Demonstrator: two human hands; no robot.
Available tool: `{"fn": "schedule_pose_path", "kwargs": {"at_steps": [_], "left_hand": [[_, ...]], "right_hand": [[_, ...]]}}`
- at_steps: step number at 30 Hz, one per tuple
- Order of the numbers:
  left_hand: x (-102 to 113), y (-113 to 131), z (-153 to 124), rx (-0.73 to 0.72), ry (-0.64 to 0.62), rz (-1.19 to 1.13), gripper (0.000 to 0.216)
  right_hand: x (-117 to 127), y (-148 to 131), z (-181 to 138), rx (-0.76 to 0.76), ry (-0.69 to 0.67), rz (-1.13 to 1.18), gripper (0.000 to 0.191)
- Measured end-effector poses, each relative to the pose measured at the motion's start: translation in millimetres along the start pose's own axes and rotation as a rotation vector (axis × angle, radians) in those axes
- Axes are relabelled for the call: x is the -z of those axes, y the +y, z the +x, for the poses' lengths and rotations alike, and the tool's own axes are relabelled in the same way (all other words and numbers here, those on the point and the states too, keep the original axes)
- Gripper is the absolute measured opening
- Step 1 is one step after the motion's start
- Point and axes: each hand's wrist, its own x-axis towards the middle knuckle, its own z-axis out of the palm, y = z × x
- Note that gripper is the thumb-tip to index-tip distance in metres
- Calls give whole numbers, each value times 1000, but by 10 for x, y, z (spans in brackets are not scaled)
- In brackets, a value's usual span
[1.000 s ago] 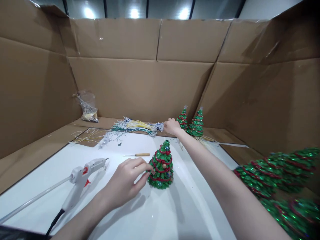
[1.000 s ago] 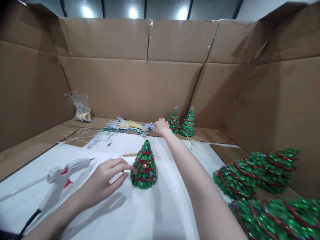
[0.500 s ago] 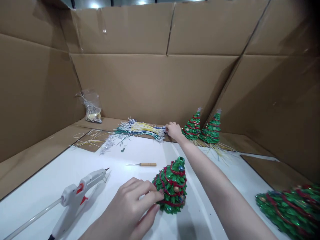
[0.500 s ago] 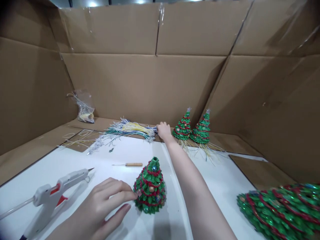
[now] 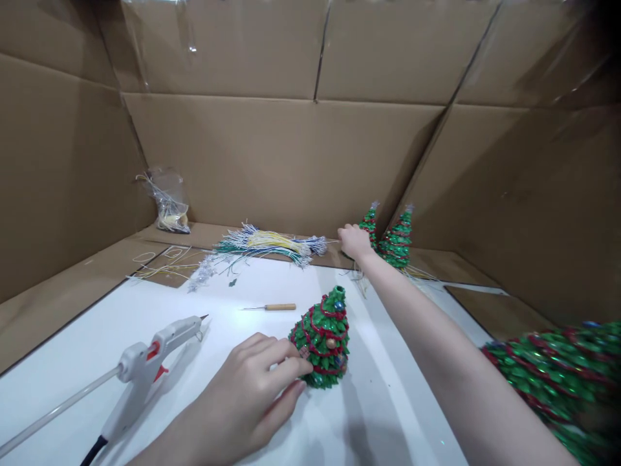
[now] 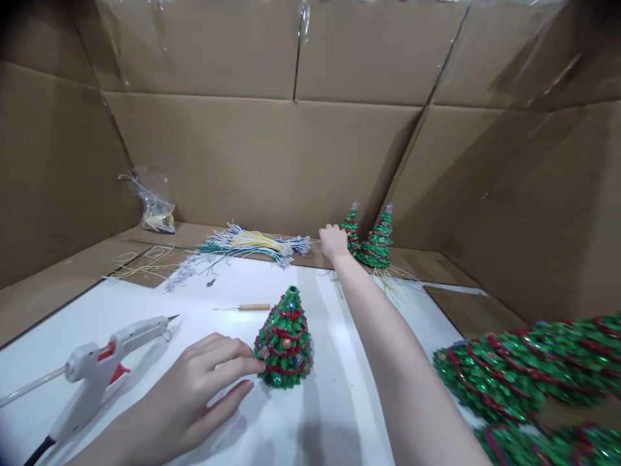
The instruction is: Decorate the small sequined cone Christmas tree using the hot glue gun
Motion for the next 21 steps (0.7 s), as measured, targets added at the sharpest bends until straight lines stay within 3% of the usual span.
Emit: {"fn": "schedule_pose_path", "kwargs": {"at_steps": [5,11,16,21], "left_hand": [[-49,-15,-11,-40,-7,21,23],[-98,-52,1,-71,16,20,23],[-140,-131,1,-71,45,-14,21],[-147,-169,4,-54,60,-29,20]], "right_hand": [[312,353,-212,-158,-58,-79,26],[809,731,-521,-347,-31,-141,31],[1139,754,-664,-384,-23,-122,30],[1295,751,-739,-439,-21,-98,30]]}}
